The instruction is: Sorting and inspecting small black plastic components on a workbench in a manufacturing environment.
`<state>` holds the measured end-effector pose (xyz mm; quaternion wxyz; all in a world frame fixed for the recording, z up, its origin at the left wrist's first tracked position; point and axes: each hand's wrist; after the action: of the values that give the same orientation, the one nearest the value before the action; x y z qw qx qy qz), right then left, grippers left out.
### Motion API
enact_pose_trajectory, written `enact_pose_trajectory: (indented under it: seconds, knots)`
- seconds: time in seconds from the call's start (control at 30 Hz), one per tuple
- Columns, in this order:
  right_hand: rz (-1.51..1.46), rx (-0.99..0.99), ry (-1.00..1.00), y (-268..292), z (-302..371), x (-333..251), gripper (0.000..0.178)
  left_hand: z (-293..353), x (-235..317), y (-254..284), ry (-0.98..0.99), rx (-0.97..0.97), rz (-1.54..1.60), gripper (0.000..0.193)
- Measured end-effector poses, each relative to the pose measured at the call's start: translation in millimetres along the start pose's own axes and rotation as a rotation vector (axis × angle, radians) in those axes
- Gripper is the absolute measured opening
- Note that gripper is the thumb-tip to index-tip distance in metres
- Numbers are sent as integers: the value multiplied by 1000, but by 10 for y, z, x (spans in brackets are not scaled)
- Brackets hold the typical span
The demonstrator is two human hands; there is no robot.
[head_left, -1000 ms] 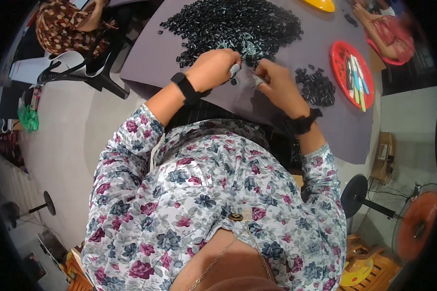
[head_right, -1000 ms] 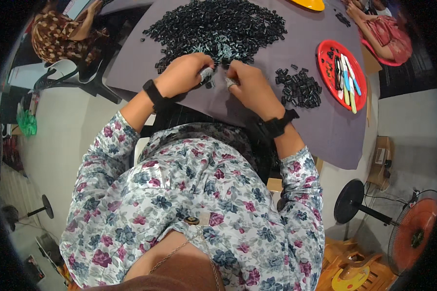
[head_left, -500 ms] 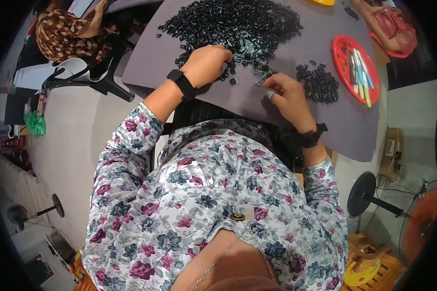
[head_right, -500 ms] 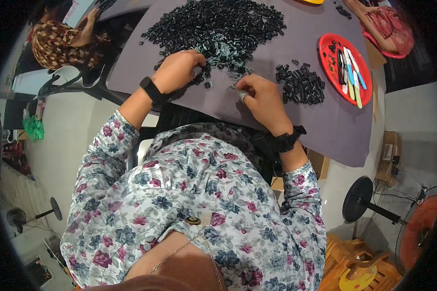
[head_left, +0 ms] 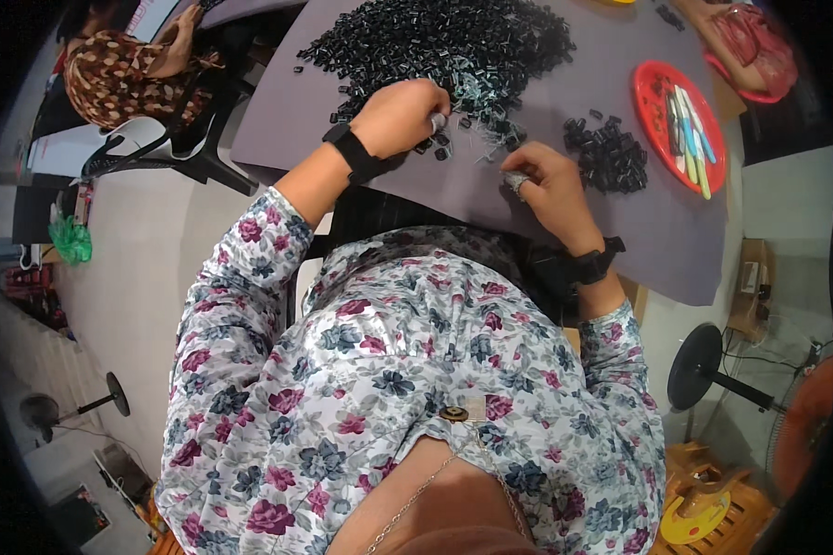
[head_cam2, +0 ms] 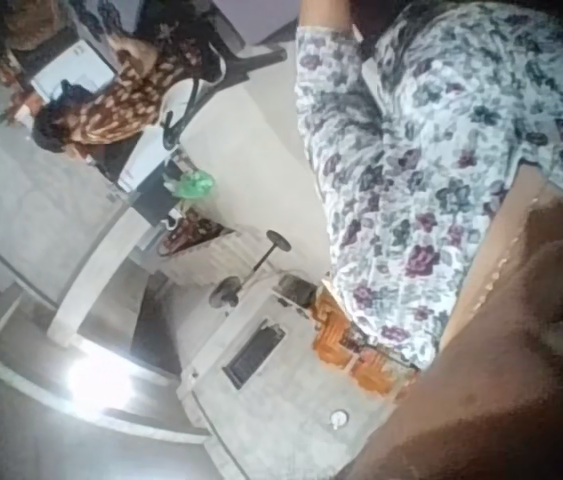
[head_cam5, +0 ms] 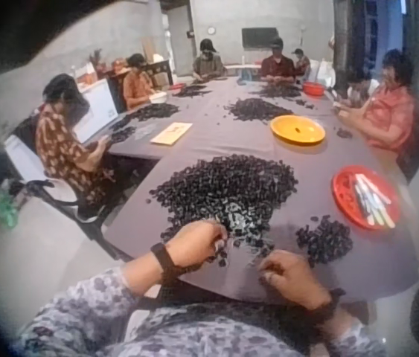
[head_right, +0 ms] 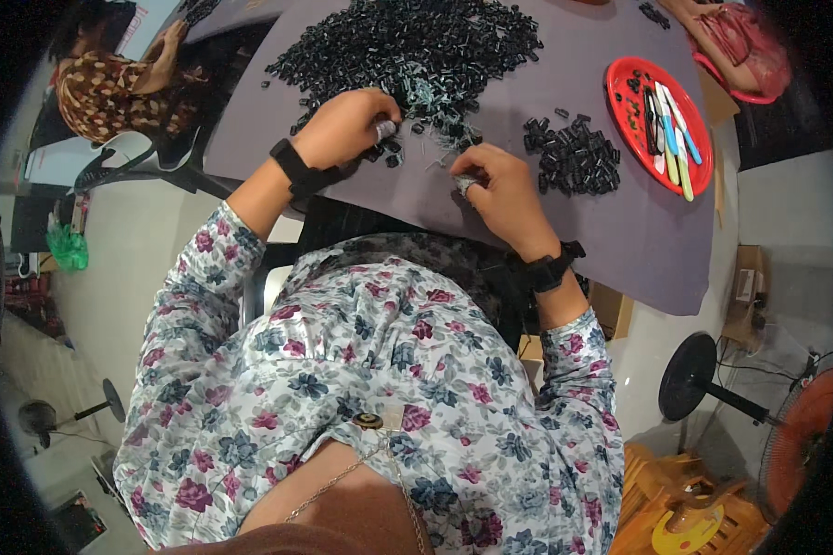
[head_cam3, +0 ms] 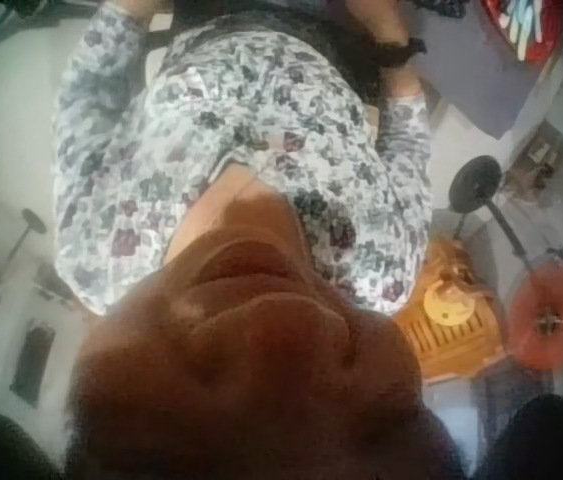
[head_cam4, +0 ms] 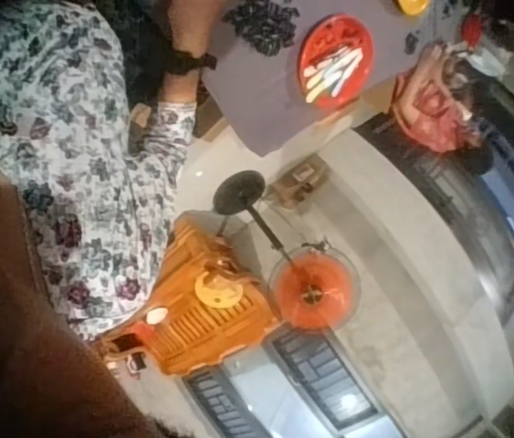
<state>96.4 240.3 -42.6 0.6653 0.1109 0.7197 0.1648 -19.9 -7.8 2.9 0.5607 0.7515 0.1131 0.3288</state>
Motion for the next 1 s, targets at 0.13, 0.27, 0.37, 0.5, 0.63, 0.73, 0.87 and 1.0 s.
enact_pose_trajectory:
  seconds: [0.13,0.27,0.37,0.5,0.63,0.73,0.87,1.0]
  knots:
    - [39,12,-20,8,36,-48,18,53,-51,-34,-32,137,6,32]
    - [40,10,-6,4,38,-54,18,-62,36,-79,-101,92,-86,38]
    - [38,9,-17,10,28,-67,17,-129,27,-95,-113,69,-120,37]
    - [20,4,-8,-5,25,-14,16,-113,3,-86,-54,-18,-74,28]
    - [52,15,9,-1,34,-61,16,-51,4,70,-35,149,91,23]
    - [53,17,19,-12,15,-41,16,-17,48,147,90,179,30,26]
    - [33,18,14,-36,39,-14,16,30,-15,1,-88,134,-48,29]
    - [48,18,-4,-25,52,-62,16,-24,25,-79,-135,52,-147,30]
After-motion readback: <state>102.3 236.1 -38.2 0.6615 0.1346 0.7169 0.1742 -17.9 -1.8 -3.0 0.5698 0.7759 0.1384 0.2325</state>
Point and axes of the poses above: each hand's wrist, its own z-axis away from the middle knuckle, its own y-axis out of the back of the hand, x = y × z, and after that the axes turned 10 degrees about -y, right-handed
